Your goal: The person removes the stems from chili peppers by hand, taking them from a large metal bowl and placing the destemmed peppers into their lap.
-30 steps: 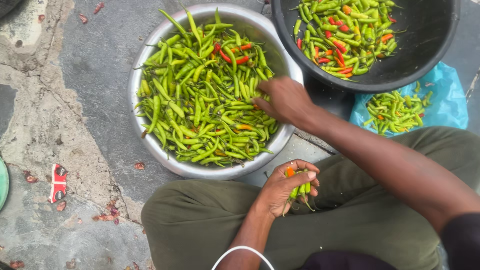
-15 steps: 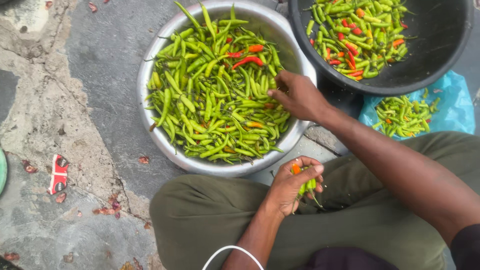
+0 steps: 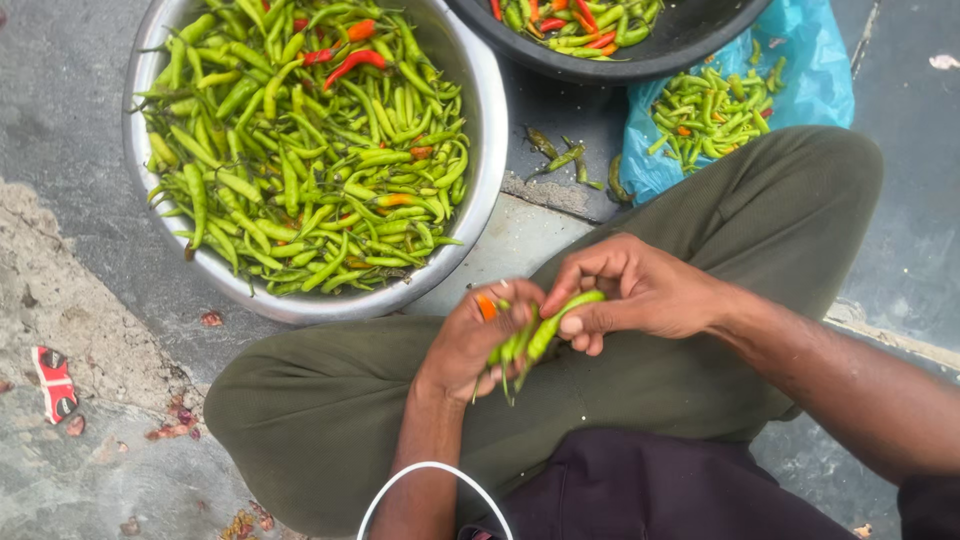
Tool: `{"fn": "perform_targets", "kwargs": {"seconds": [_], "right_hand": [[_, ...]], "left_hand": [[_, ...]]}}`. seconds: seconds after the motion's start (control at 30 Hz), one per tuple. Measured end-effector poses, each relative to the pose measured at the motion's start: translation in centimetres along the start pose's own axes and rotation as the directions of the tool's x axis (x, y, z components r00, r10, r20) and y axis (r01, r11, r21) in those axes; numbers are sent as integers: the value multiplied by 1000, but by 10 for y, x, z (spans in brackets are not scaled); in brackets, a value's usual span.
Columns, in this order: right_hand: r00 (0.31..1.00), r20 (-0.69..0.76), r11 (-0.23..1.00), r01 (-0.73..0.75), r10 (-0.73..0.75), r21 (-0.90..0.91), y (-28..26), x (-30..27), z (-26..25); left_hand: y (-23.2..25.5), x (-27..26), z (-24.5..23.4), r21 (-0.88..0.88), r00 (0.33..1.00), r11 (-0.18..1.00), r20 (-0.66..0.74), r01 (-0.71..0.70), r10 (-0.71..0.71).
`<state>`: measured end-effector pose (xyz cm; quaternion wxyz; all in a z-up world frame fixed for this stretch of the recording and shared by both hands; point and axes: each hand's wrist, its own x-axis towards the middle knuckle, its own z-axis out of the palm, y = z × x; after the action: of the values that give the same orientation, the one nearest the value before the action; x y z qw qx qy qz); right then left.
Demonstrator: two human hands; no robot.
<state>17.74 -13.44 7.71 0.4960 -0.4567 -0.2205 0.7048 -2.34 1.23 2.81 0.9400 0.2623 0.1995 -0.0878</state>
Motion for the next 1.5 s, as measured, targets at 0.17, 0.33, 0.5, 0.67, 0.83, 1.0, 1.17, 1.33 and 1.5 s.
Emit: {"fn": "perform_targets", "kwargs": {"seconds": [0.17,0.33,0.5,0.67,0.83,1.0,1.17,1.33,1.5], "right_hand": [[989,44,895,146,-140,-421,0,-8,8],[689,439,-222,385,-576,-896,15,-4,17],[764,-3,64,50,-645,-997,7,-3,4],[982,-190,956,-51,-5,-287,-18,-16,13],[936,-344,741,-279,70,-610,-13,-3,21],[896,-359,595,-142,-262,-791,21,0,18],[789,-170,106,-133,-591,-985,20,-3,-24],[721,-466,-74,-578,-513,-812,-20,-17,-99],[820,-313,5,-354,-479,-935,-27,50,-64]], "left_hand": [[-4,-13,17,155,993,982,29,111,-117],[-5,-1,14,173,983,985,-182,23,9],[-9,1,8,121,949,993,-313,6,32],[-4,13,0,-95,969,995,-245,6,-29],[-10,13,-9,-44,986,999,-167,4,-12],[-19,12,-12,125,998,992,-58,29,-21],[-26,17,-8,297,987,942,-33,158,-156],[-16,21,-7,8,997,997,5,73,-73],[-3,21,-7,-106,998,992,31,62,-59]]}}
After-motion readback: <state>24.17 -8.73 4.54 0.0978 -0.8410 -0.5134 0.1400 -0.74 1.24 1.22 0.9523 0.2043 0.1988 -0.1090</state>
